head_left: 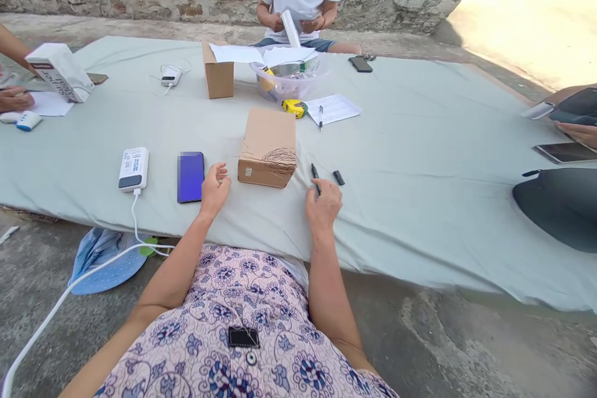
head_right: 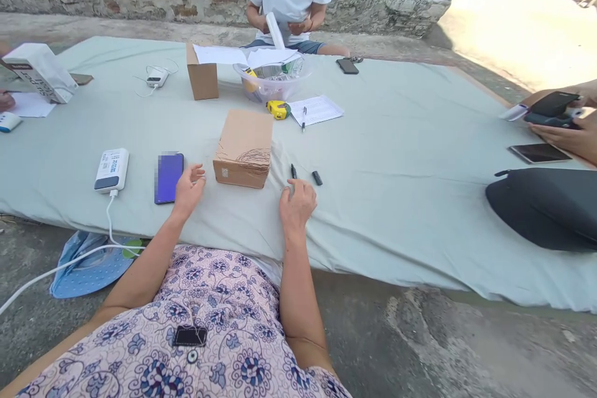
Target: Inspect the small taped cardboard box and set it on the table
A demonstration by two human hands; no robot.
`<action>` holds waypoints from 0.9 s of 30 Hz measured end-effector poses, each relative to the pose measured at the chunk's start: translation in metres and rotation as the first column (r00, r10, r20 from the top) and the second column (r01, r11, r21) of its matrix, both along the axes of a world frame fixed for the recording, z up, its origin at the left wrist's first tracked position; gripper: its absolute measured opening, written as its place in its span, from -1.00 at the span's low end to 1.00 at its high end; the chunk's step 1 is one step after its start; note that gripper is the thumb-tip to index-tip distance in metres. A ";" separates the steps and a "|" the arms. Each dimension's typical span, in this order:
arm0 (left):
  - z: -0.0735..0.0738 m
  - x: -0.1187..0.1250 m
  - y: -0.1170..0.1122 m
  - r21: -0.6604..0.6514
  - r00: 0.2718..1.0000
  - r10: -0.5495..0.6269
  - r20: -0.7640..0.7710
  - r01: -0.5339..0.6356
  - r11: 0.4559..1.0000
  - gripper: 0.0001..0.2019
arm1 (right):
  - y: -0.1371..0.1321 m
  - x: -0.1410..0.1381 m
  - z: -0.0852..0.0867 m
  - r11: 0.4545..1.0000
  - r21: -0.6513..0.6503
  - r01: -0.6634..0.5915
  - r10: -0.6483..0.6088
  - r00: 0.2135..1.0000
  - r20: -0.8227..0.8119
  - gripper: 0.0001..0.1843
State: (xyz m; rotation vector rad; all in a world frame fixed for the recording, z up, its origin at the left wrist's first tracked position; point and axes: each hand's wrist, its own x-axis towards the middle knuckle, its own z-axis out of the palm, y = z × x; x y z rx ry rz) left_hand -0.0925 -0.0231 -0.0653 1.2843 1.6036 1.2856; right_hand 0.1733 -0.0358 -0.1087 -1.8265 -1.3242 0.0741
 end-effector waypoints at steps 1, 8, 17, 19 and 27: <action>0.003 -0.004 -0.002 0.000 1.000 0.026 -0.015 -0.027 1.000 -0.60 | -0.002 -0.002 0.002 0.999 0.018 -0.033 0.033 0.999 -0.010 -0.70; 0.027 -0.036 -0.011 0.199 0.833 0.335 -0.441 -0.273 0.941 -0.57 | -0.014 -0.017 0.006 0.970 0.092 -0.227 0.233 0.971 -0.061 -0.74; 0.018 -0.045 -0.024 -0.178 0.637 0.025 -0.771 -0.253 0.951 -0.06 | -0.020 -0.020 0.012 0.964 0.147 -0.221 0.243 0.957 -0.160 -0.73; 0.019 -0.039 -0.025 -0.187 0.622 0.012 -0.783 -0.253 0.949 -0.10 | -0.024 -0.022 0.015 0.965 0.152 -0.216 0.241 0.955 -0.174 -0.73; 0.017 -0.041 -0.023 -0.138 0.925 0.153 -0.347 -0.212 0.968 -0.02 | -0.043 -0.045 0.034 0.930 0.195 -0.312 0.364 0.859 -0.361 -0.77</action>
